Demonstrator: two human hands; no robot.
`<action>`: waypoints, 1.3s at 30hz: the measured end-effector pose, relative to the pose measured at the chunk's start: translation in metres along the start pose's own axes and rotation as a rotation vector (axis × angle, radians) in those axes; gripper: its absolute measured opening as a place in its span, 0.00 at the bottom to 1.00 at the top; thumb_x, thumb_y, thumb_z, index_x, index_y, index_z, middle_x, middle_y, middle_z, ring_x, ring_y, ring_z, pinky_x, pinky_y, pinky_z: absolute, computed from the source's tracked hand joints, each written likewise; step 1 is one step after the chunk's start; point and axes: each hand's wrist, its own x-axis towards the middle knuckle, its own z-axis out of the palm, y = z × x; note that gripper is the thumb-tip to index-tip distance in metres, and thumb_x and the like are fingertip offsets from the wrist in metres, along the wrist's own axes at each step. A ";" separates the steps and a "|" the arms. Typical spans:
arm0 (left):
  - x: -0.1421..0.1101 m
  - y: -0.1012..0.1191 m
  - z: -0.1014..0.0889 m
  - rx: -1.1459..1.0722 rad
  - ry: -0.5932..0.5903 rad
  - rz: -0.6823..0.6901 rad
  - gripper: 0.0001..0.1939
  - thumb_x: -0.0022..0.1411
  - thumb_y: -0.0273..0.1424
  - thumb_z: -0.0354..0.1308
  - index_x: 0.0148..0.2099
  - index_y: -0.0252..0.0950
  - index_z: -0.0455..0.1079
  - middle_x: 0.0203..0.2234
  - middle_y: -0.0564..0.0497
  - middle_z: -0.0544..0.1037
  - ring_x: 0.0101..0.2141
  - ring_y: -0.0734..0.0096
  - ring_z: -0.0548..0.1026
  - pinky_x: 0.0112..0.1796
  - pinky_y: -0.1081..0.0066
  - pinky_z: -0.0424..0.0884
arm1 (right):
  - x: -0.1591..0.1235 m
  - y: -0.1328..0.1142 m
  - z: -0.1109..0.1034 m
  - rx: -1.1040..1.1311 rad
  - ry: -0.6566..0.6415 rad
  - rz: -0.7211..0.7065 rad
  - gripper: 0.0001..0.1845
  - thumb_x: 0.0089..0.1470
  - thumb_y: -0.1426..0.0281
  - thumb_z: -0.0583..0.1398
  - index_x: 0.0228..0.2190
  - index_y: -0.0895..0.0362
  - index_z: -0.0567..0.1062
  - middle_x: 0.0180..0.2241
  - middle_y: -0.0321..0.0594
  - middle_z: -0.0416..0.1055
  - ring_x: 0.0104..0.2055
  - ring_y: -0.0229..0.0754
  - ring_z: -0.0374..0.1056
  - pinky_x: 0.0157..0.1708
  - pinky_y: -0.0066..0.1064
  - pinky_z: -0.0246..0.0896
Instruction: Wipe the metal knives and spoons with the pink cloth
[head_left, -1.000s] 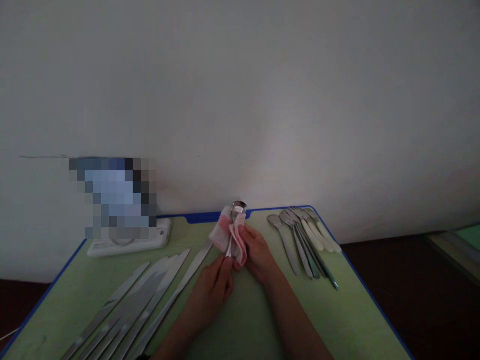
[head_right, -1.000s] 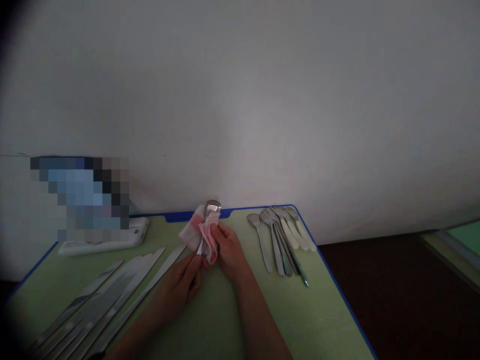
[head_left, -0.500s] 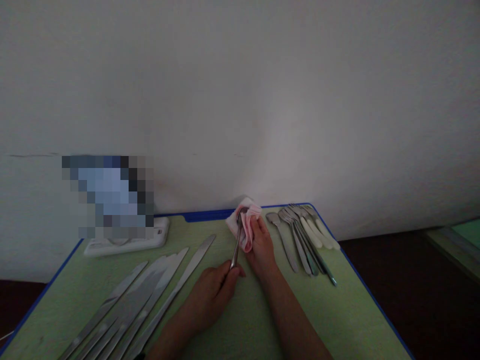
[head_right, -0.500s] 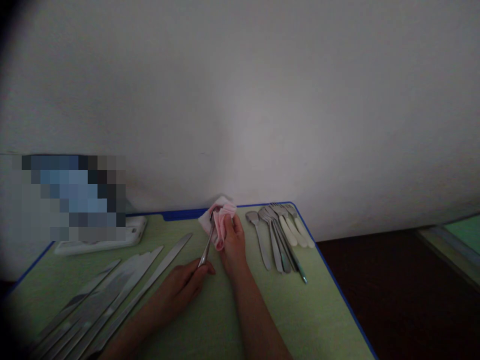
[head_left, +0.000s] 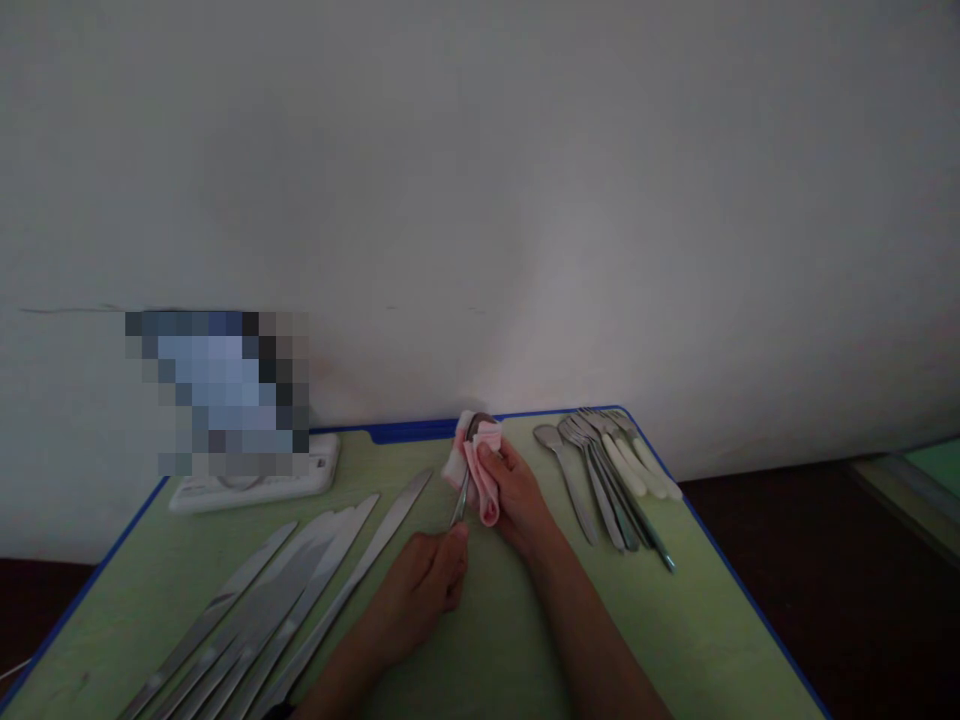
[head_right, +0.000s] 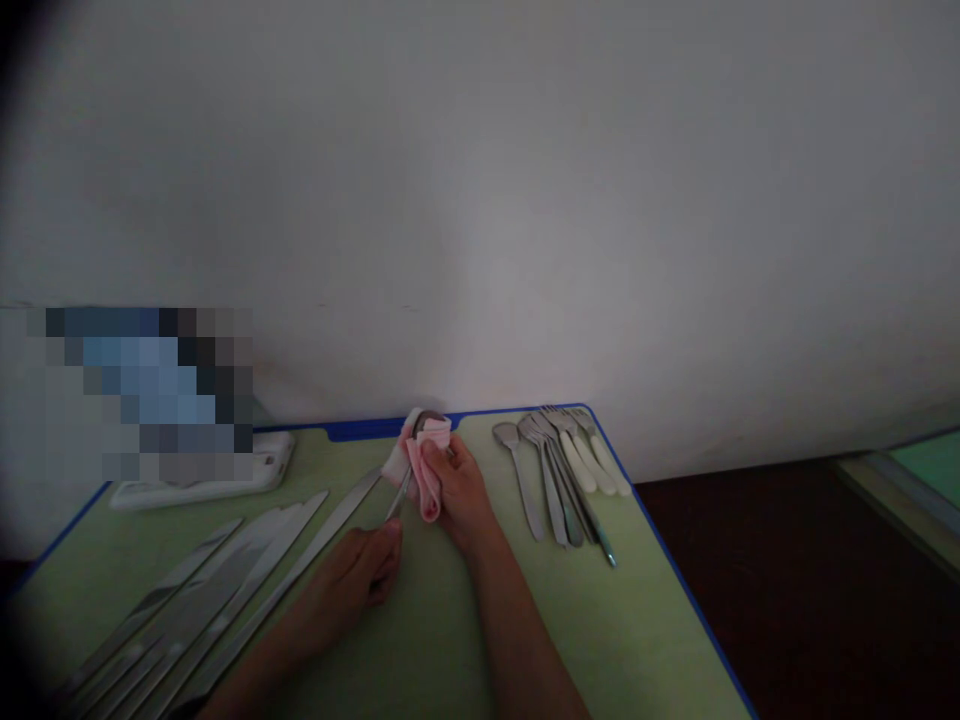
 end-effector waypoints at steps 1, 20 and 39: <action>0.000 0.000 0.001 0.008 0.001 0.003 0.26 0.63 0.49 0.40 0.18 0.41 0.51 0.13 0.58 0.55 0.17 0.74 0.54 0.23 0.70 0.55 | 0.000 0.000 0.000 -0.003 0.007 0.003 0.17 0.40 0.67 0.69 0.35 0.57 0.75 0.30 0.35 0.77 0.29 0.35 0.72 0.33 0.25 0.67; 0.004 0.005 0.001 0.141 0.157 0.070 0.21 0.65 0.44 0.40 0.23 0.40 0.57 0.15 0.58 0.61 0.19 0.71 0.62 0.25 0.70 0.59 | 0.001 -0.013 0.001 0.223 0.010 -0.082 0.20 0.45 0.50 0.62 0.34 0.51 0.76 0.36 0.36 0.77 0.45 0.44 0.70 0.44 0.38 0.67; 0.004 0.006 0.001 0.073 0.139 0.063 0.23 0.65 0.45 0.39 0.21 0.40 0.55 0.13 0.58 0.60 0.18 0.73 0.60 0.24 0.72 0.59 | 0.000 -0.010 -0.002 0.227 0.053 -0.018 0.17 0.45 0.57 0.65 0.35 0.55 0.76 0.35 0.40 0.78 0.40 0.45 0.74 0.39 0.36 0.70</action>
